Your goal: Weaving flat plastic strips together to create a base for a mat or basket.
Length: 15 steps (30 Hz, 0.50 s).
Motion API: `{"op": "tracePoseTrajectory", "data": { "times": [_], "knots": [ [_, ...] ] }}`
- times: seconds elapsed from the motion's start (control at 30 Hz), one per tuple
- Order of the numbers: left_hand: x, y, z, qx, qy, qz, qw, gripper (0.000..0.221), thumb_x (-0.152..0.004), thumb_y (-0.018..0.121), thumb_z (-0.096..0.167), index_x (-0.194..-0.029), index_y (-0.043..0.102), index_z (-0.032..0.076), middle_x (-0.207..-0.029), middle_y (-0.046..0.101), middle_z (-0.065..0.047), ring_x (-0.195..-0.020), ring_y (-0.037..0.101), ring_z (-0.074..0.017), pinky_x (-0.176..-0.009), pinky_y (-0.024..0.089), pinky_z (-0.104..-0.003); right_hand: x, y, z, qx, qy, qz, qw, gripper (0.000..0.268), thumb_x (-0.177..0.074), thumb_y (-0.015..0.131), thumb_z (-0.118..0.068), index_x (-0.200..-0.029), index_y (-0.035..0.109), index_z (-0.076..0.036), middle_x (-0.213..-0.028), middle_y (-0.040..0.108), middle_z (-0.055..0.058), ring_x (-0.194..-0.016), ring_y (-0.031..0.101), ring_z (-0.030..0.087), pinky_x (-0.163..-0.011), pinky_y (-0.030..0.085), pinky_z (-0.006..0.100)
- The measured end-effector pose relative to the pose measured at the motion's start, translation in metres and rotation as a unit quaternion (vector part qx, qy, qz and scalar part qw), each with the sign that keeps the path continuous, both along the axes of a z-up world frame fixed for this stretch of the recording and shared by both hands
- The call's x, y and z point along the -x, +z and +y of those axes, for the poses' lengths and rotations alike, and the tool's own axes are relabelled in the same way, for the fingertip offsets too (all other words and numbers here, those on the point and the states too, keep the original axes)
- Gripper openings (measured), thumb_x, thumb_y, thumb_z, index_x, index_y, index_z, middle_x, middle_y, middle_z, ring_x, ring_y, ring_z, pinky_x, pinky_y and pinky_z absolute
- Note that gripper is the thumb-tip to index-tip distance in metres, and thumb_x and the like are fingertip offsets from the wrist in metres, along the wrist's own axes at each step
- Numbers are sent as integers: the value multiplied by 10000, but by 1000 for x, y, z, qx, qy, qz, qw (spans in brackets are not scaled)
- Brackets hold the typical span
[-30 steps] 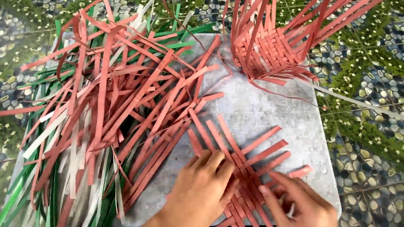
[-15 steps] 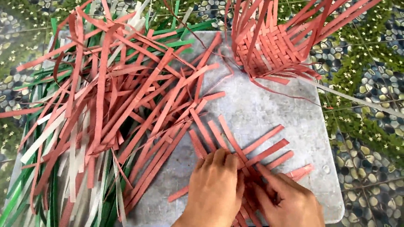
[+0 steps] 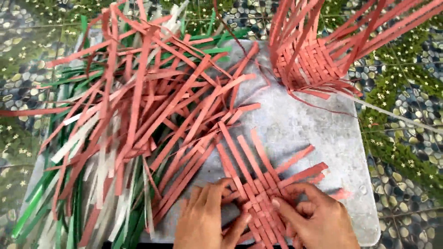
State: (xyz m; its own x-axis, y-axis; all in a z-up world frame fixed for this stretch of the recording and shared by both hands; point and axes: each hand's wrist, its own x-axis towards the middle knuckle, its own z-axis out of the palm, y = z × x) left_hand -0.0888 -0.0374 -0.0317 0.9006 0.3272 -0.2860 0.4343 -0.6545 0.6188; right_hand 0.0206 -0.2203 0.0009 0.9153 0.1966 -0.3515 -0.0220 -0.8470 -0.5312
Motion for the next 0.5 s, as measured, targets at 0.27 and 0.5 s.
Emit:
{"op": "tracePoseTrajectory", "data": {
  "times": [0.27,0.5],
  "knots": [
    [4,73,10,473,223,45,851,584,-679,871,245,-1083,460,149,-883,801,-82,-975,836,-128,-886,597,-261,9,70,5,-60,-144,62,986,287,-842,737,-107,-715,869,113,-490,735,234,-335,587,299,-397,473,351],
    [10,127,22,221,-166,-149,949,378,-849,710,485,-686,588,167,-562,413,31,-802,367,39,-560,363,-221,41,131,-18,-141,-214,-85,963,136,-829,711,61,-906,786,146,-664,768,338,-500,599,382,-532,462,421]
  ]
}}
